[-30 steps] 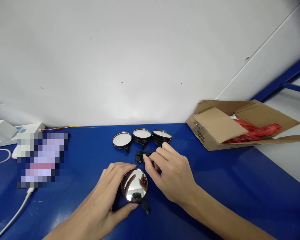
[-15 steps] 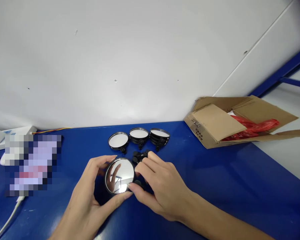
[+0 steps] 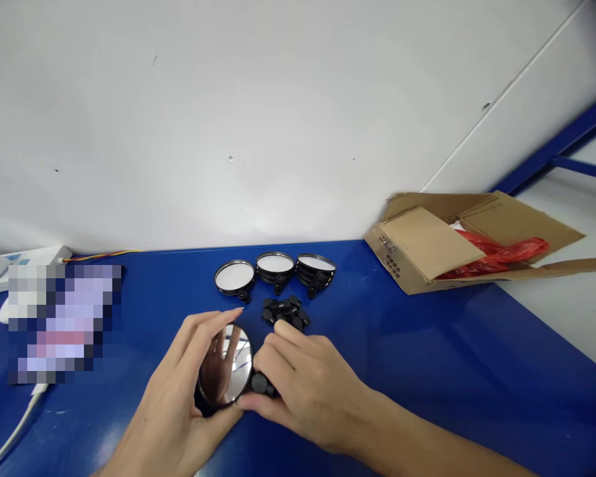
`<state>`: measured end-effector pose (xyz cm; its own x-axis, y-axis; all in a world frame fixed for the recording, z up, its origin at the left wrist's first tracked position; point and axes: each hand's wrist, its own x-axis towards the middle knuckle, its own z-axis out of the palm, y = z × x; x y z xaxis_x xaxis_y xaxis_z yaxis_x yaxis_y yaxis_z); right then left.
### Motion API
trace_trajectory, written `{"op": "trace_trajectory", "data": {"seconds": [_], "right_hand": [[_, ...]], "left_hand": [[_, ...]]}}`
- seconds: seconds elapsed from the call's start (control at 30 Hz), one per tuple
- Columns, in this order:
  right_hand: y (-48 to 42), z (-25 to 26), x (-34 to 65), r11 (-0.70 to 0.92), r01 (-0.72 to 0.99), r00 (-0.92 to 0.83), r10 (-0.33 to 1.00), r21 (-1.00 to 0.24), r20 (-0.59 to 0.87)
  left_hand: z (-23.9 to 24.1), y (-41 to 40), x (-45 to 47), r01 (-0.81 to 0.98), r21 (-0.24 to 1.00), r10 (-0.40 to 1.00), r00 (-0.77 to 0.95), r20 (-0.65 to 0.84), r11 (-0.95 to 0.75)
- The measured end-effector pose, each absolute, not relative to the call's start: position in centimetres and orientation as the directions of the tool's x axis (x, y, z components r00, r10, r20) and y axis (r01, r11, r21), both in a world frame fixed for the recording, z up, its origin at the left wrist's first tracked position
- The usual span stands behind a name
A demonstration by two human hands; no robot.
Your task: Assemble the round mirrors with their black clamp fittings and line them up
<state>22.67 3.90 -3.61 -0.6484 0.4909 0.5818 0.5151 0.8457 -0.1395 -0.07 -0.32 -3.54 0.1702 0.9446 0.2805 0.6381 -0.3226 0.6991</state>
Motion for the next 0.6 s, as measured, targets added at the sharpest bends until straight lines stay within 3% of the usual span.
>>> {"op": "trace_trajectory", "data": {"seconds": [0.1,0.17,0.3,0.43,0.5,0.6], "right_hand": [[3.3,-3.9,22.6,0.872,0.47,-0.699,0.462,-0.137,0.545],[3.3,-3.5,22.8,0.884,0.416,-0.738,0.464,-0.211,0.49],[4.5,-1.5,23.8,0.808,0.161,-0.879,0.379,-0.567,0.289],[5.2,0.3,24.6,0.477,0.059,-0.916,0.374,-0.877,0.143],[5.3,0.6,24.7,0.363,0.043,-0.901,0.416,-0.931,0.12],[5.2,0.2,24.5,0.385,0.048,-0.847,0.505,-0.922,0.167]], "left_hand": [[-3.9,-0.6,-0.3,0.645,0.614,0.89,0.304,0.341,-0.455],[-4.0,-0.5,-0.4,0.632,0.561,0.844,0.378,0.38,-0.535],[-3.6,-0.3,-0.2,0.565,0.591,0.814,0.464,0.35,-0.576],[-3.0,-0.3,-0.1,0.427,0.67,0.769,0.529,0.359,-0.607],[-2.6,-0.2,-0.1,0.408,0.681,0.766,0.525,0.37,-0.608],[-2.3,-0.1,0.0,0.484,0.643,0.796,0.473,0.379,-0.594]]}}
